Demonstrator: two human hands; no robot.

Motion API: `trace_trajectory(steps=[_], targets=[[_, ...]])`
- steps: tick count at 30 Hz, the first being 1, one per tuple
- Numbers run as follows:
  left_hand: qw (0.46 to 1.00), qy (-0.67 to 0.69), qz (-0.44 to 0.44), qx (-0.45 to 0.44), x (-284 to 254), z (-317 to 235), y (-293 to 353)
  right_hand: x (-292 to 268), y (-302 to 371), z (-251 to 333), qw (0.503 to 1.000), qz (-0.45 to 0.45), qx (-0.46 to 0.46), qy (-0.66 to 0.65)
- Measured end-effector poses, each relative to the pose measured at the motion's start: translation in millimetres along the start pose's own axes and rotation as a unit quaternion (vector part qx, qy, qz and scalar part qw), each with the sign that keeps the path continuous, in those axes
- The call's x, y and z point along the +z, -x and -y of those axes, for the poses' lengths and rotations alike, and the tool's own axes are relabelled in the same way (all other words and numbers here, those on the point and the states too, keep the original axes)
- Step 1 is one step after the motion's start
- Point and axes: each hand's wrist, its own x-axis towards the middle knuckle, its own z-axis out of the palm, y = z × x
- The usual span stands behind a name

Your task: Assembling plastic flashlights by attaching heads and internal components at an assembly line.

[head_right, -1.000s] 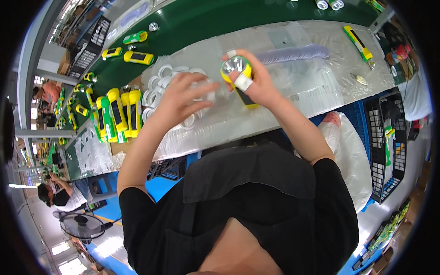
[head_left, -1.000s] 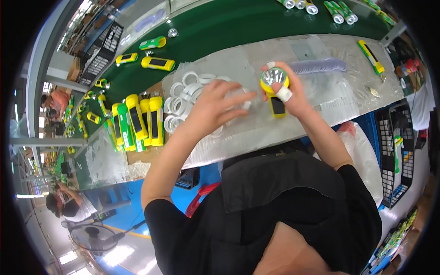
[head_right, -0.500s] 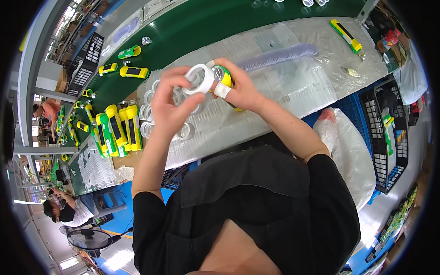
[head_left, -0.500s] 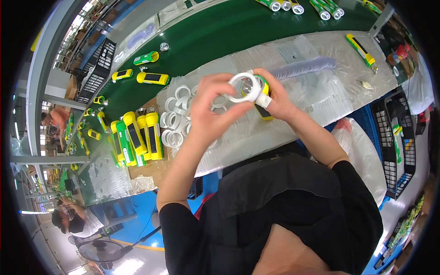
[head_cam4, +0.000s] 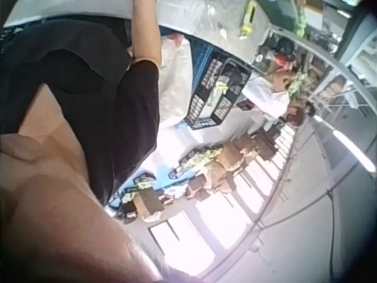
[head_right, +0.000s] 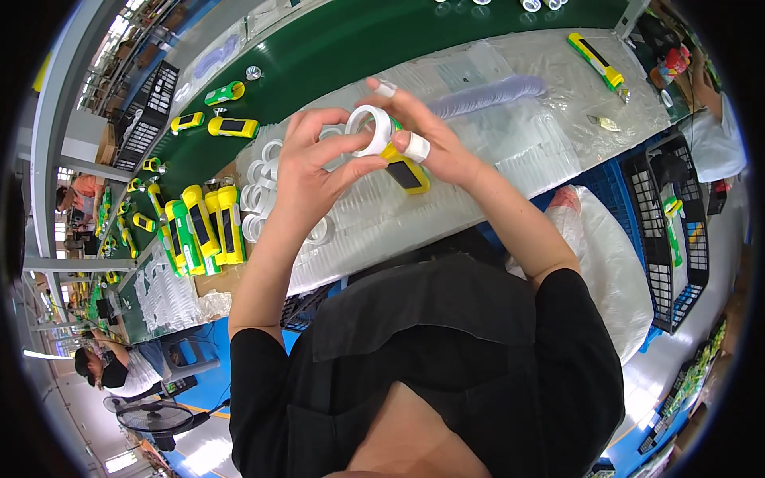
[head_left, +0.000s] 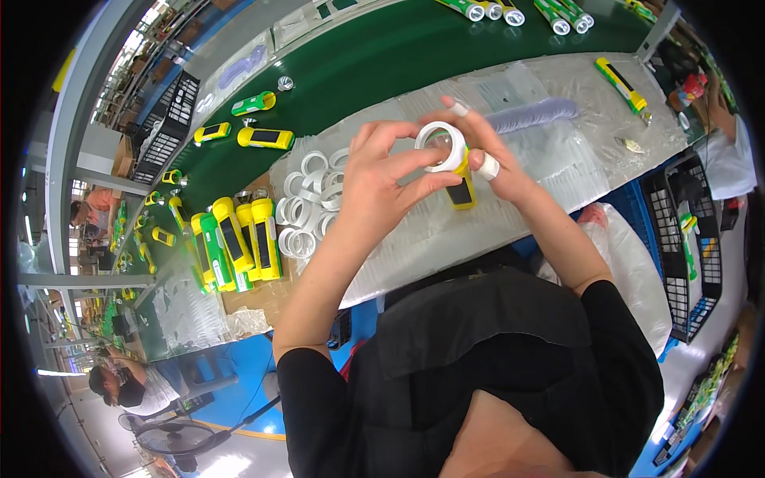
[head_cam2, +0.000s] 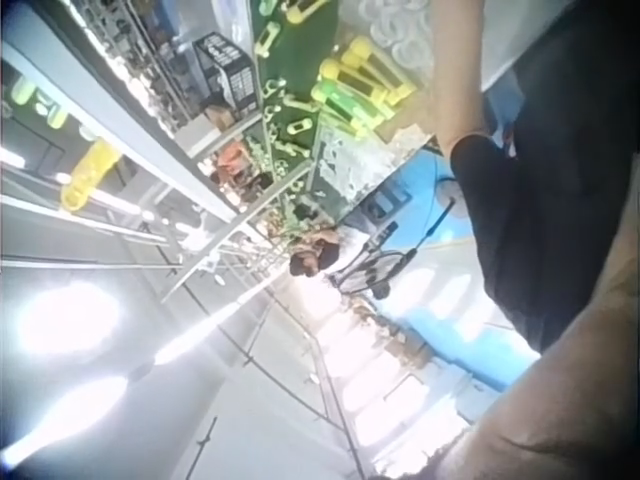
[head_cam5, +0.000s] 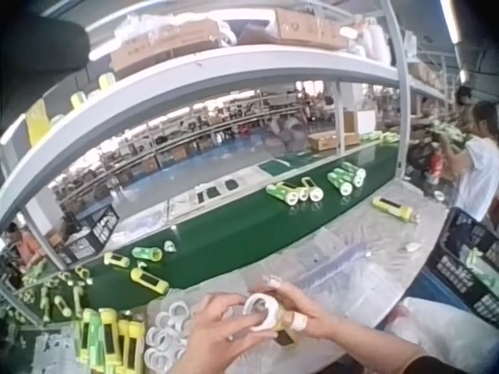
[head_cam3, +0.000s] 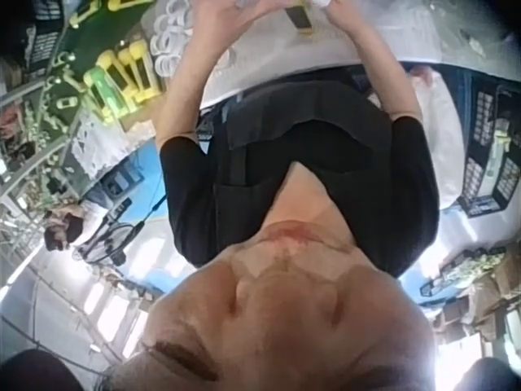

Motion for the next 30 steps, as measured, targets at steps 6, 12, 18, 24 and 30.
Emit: trace_trajectory(steps=[6, 12, 18, 24, 30], targets=[[0.999, -0.007, 0.047, 0.008, 6.0, -6.5, -5.4, -50.0, -11.1, 46.3, 0.875, 0.138, -0.154, 0.438], [0.999, 0.04, 0.021, -0.005, 40.7, -12.0, -7.1, -33.7, -27.6, 98.3, 0.859, 0.193, -0.031, 0.474], [0.985, 0.151, 0.042, -0.078, 51.9, -13.9, -8.7, -30.7, -50.4, 119.4, 0.764, 0.341, 0.102, 0.538], [0.992, 0.108, 0.024, -0.058, 56.7, -16.6, -10.5, -17.9, -55.3, 122.7, 0.73, 0.341, 0.142, 0.574], [0.994, 0.09, -0.005, -0.061, 60.7, -17.7, -12.7, -13.6, -48.0, 111.2, 0.591, 0.215, 0.201, 0.751]])
